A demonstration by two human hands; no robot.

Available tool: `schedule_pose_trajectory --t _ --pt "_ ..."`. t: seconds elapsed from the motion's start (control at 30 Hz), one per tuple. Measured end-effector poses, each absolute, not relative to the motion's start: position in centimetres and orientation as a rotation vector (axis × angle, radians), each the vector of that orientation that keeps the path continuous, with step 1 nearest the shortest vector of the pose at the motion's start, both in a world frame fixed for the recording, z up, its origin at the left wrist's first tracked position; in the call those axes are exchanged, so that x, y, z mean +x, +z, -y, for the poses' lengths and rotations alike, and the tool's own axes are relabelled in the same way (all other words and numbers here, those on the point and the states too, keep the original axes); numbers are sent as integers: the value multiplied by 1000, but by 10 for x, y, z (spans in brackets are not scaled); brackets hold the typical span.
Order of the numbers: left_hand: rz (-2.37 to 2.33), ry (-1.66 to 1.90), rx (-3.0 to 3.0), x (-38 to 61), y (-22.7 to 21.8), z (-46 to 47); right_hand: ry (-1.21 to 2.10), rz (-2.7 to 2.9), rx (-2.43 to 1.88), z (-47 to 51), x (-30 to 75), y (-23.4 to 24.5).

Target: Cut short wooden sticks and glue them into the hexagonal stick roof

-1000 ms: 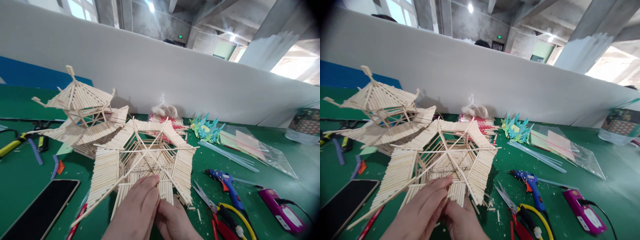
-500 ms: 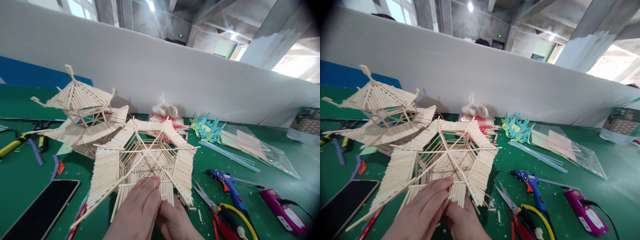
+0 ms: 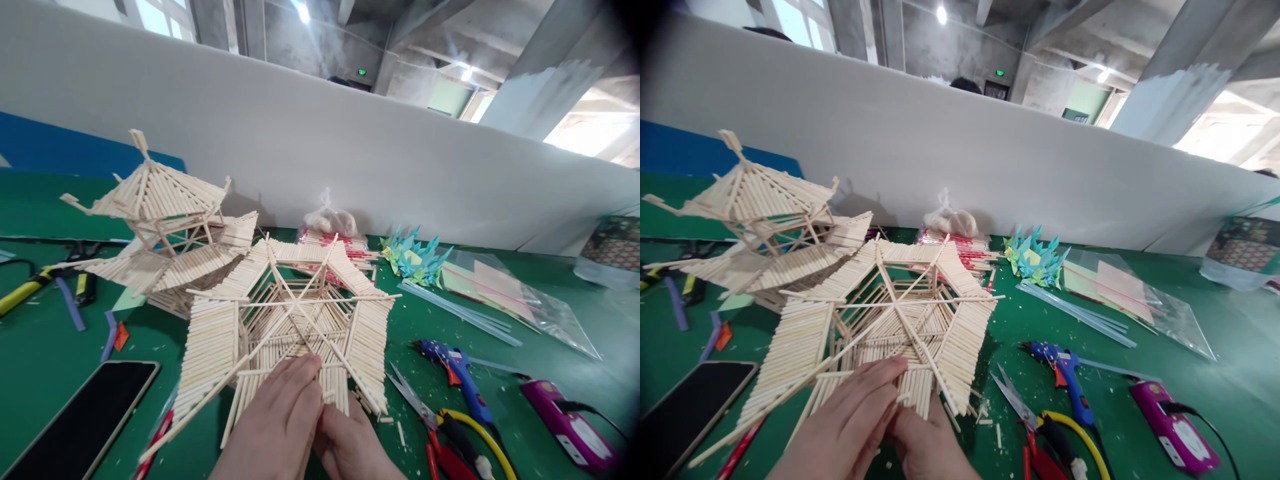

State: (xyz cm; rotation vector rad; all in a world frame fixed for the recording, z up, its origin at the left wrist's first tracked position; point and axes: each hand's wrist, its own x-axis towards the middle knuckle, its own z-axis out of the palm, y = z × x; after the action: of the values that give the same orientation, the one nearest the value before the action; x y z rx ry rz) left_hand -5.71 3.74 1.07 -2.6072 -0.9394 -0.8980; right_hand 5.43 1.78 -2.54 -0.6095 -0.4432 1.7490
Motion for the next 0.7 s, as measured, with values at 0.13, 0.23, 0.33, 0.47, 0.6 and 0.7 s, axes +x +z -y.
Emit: schedule_pose_trajectory --t 0.13,0.23,0.33,0.47,0.6,0.7 --pt "986 -781 -2678 -58 12 -35 1710 504 -622 -16 55 -32" --pt "971 -798 -2675 -60 11 -34 1691 534 -652 -16 56 -35" --pt "939 -958 -2613 -60 1 -35 1672 562 -692 -16 58 -37" --pt "931 -1043 -2599 -60 -14 -37 1648 587 -767 -15 59 -39" --pt "954 -1089 -2559 -59 -18 -36 1594 636 -814 -16 60 -43" --pt "956 -1086 -2570 -58 -18 -35 1587 665 -805 -16 60 -46"
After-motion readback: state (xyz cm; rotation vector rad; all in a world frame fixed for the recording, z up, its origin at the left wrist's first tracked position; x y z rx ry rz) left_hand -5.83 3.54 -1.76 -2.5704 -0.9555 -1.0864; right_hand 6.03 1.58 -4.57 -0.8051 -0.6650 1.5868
